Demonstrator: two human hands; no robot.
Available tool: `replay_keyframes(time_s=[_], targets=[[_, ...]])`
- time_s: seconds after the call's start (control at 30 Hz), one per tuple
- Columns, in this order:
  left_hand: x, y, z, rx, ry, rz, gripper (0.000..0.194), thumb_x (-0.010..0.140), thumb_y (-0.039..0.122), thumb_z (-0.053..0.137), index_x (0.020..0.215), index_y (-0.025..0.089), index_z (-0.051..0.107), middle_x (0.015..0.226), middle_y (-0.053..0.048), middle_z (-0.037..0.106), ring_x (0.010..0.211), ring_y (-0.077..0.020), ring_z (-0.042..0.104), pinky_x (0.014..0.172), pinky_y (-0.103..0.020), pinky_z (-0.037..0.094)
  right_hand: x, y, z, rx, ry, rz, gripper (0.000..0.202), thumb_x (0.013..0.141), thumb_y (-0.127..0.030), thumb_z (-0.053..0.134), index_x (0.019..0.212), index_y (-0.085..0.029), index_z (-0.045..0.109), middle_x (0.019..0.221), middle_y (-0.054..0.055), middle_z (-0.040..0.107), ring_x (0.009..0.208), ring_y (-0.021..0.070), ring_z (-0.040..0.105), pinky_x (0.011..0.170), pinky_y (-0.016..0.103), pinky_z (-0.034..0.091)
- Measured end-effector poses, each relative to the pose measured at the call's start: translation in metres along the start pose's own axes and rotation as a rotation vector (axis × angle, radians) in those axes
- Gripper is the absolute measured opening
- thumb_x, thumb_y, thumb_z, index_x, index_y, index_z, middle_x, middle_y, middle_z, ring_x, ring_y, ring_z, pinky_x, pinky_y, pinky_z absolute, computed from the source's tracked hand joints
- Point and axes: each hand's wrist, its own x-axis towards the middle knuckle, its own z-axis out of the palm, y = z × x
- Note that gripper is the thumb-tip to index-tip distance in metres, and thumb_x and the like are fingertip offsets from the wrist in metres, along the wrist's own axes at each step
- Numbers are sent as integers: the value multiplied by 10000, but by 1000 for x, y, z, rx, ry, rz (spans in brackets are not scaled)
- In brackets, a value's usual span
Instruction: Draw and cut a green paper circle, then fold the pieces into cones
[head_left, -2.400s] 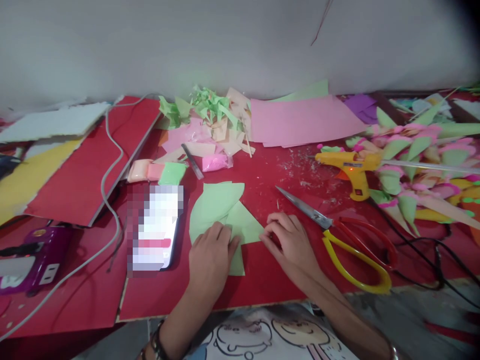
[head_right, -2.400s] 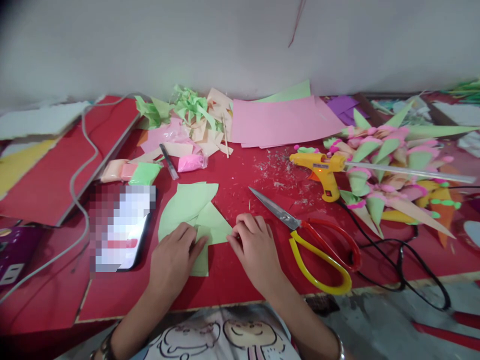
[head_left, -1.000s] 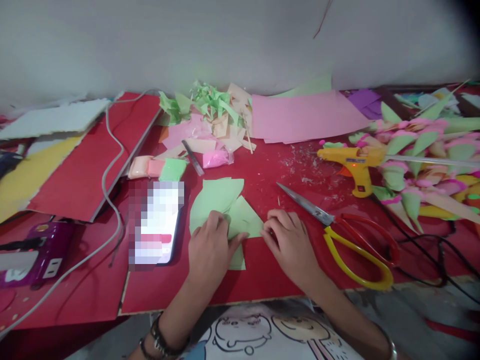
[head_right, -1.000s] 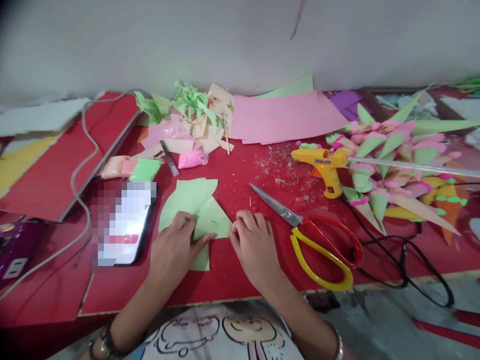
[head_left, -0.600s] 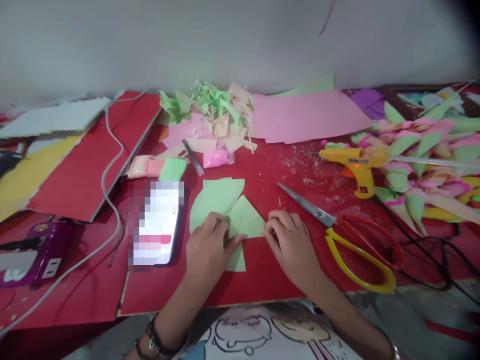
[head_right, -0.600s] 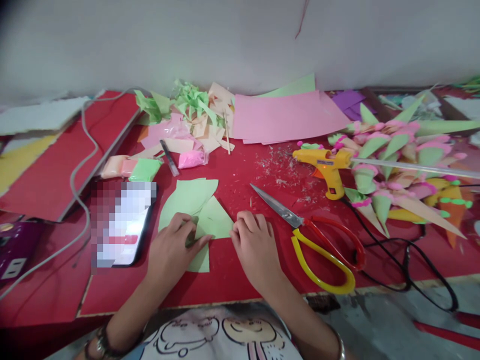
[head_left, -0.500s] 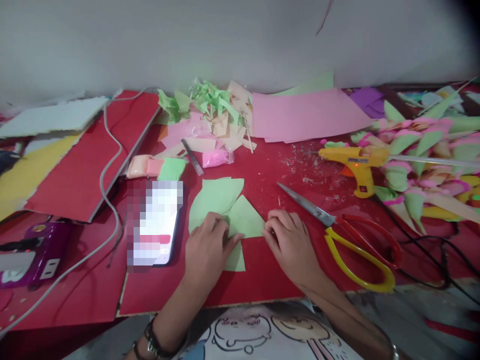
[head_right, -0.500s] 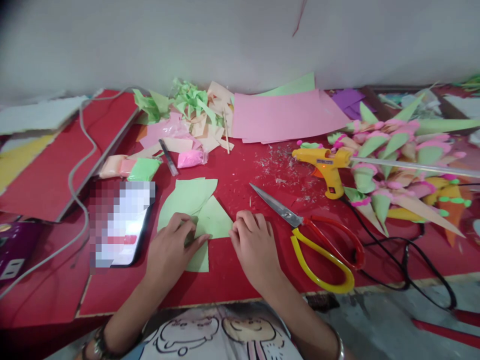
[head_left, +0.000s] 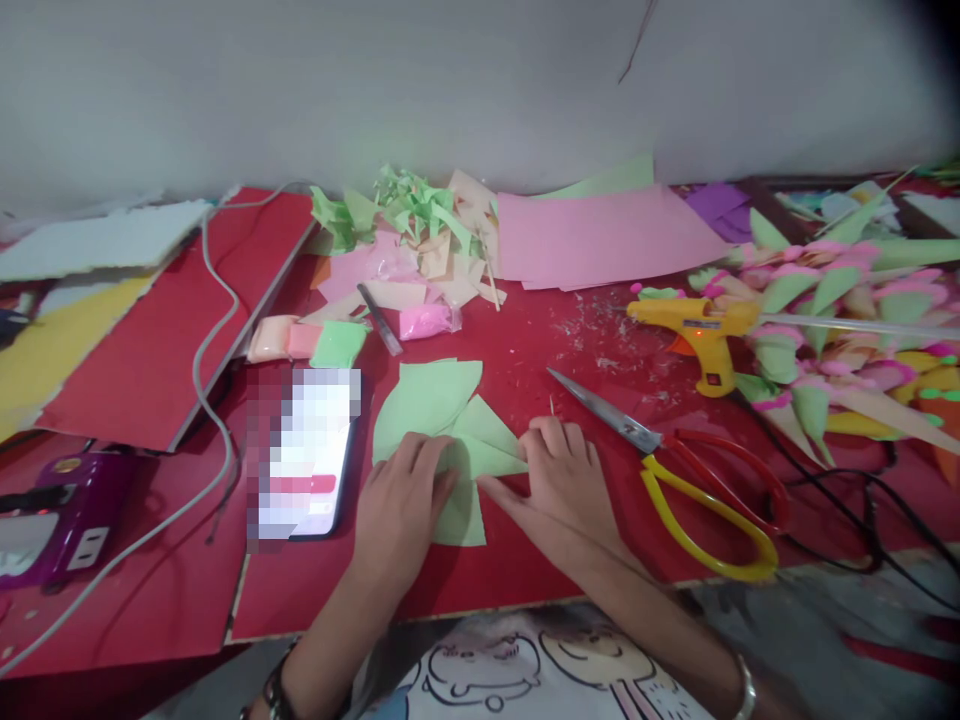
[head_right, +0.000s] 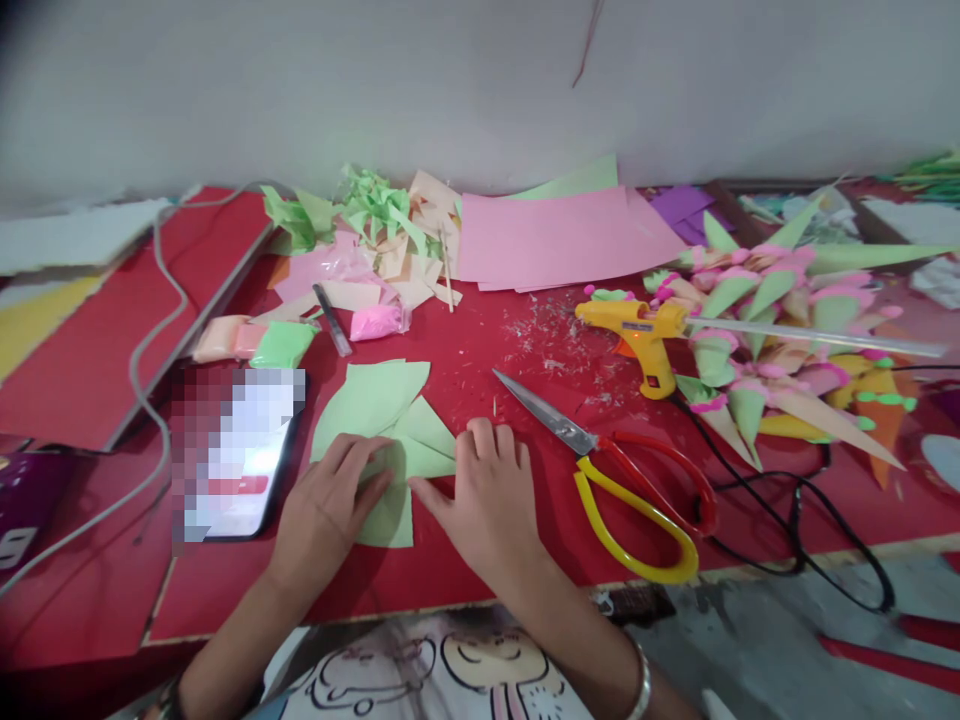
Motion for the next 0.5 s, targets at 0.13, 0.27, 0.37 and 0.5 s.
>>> replay_keyframes(time_s=[0.13,0.27,0.37,0.5], targets=[[-1,-2,3,21,16,6,172,869,264,433,1030,221,478,937,-25,558,774,-162,570,637,-280,431,2,-1,2,-36,1,8,267,774,-457,519,785,-191,496,889,83,533,803,248,452,643,365,351],[-1,-2,3,20,19,12,171,859,242,448,1024,216,488,935,-28,558,764,-158,569,627,-273,437,-3,12,1,6,14,22,185,802,-385,512,780,-203,485,888,53,522,804,226,455,645,338,345],[-1,-2,2,13,22,14,170,859,231,444,1019,212,496,938,-31,562,771,-162,572,621,-278,443,-7,24,1,3,43,33,134,812,-342,513,810,-209,494,933,54,520,836,234,458,666,343,348],[-1,-2,1,1,26,18,163,855,221,449,1009,206,501,934,-33,565,760,-162,571,612,-278,447,-8,36,0,16,76,15,60,828,-266,494,831,-210,516,940,63,524,883,248,465,715,362,366]])
